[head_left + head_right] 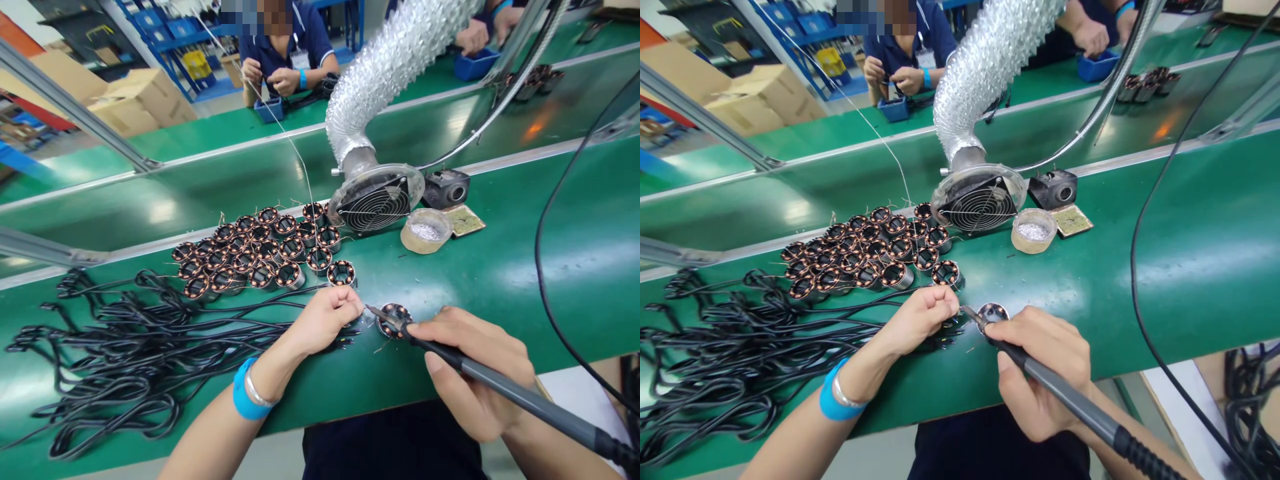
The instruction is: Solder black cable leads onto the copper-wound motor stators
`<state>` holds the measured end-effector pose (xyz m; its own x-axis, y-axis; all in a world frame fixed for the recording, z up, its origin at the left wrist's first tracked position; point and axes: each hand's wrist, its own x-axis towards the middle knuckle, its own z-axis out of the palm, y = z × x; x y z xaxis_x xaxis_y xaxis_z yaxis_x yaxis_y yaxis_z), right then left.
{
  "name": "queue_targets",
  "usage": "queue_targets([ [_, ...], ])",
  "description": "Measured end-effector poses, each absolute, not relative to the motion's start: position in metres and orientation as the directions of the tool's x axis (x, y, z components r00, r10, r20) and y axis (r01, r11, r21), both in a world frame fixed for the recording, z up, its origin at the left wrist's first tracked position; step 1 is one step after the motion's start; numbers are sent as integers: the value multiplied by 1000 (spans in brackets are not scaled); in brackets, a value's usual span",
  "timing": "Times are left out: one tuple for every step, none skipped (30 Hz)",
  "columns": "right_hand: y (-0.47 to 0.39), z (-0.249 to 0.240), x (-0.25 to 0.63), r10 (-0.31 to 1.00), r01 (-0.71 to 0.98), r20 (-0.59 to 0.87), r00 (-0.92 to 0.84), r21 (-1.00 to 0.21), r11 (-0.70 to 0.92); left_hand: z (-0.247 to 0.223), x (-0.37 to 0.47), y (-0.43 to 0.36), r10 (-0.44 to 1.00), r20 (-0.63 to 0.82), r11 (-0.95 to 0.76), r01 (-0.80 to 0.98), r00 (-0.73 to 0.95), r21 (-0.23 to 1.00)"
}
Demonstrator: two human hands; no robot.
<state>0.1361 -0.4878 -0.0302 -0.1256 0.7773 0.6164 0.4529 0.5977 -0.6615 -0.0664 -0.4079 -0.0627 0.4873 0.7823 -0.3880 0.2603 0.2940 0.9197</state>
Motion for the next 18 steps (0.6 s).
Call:
queue_targets([
  [-489, -30, 137, 784, 449, 611, -105, -675, 586, -63, -66, -408, 782, -388, 294, 260, 488, 920],
  [-490, -30, 138, 788, 440, 610, -79, -688, 577, -62, -66, -408, 782, -387, 293, 260, 488, 920],
  [-491, -30, 139, 791, 432, 610, -52, -700, 569, -62, -66, -408, 781, -386, 292, 260, 491, 920],
  [-491, -30, 141, 790, 427, 613, -26, -708, 563, -62, -66, -408, 781, -384, 291, 257, 492, 921],
  [-492, -31, 142, 788, 429, 615, -4, -711, 557, -62, -66, -408, 781, -384, 292, 254, 493, 922],
  [-492, -32, 142, 785, 439, 620, 14, -709, 552, -62, -66, -408, 781, -385, 295, 252, 491, 922],
  [-491, -33, 142, 778, 457, 627, 35, -702, 546, -62, -66, -408, 782, -388, 299, 251, 489, 920],
  [-491, -35, 142, 769, 479, 636, 54, -693, 539, -62, -66, -408, 782, -390, 303, 251, 486, 919],
  [-490, -36, 142, 759, 499, 647, 70, -682, 535, -62, -66, -408, 782, -393, 305, 252, 483, 918],
  [-489, -37, 141, 750, 513, 657, 80, -672, 534, -62, -66, -408, 782, -395, 307, 254, 481, 917],
  [-488, -38, 141, 745, 519, 661, 87, -669, 533, -62, -66, -408, 782, -397, 308, 256, 481, 916],
  [-488, -39, 140, 743, 519, 663, 88, -667, 534, -62, -66, -408, 782, -397, 308, 256, 481, 916],
  [-488, -40, 140, 745, 518, 662, 85, -668, 535, -62, -66, -408, 782, -397, 308, 255, 481, 916],
  [-487, -40, 139, 745, 514, 662, 80, -668, 538, -62, -66, -408, 781, -398, 309, 256, 482, 916],
  [-487, -40, 139, 744, 510, 663, 78, -668, 542, -61, -66, -408, 779, -399, 309, 258, 484, 915],
  [-487, -39, 139, 742, 505, 666, 77, -668, 546, -61, -66, -408, 777, -401, 309, 260, 486, 915],
  [-487, -39, 138, 741, 500, 667, 77, -669, 550, -61, -67, -408, 775, -402, 310, 262, 488, 914],
  [-487, -39, 138, 740, 493, 668, 76, -670, 554, -61, -67, -408, 773, -403, 310, 263, 490, 914],
])
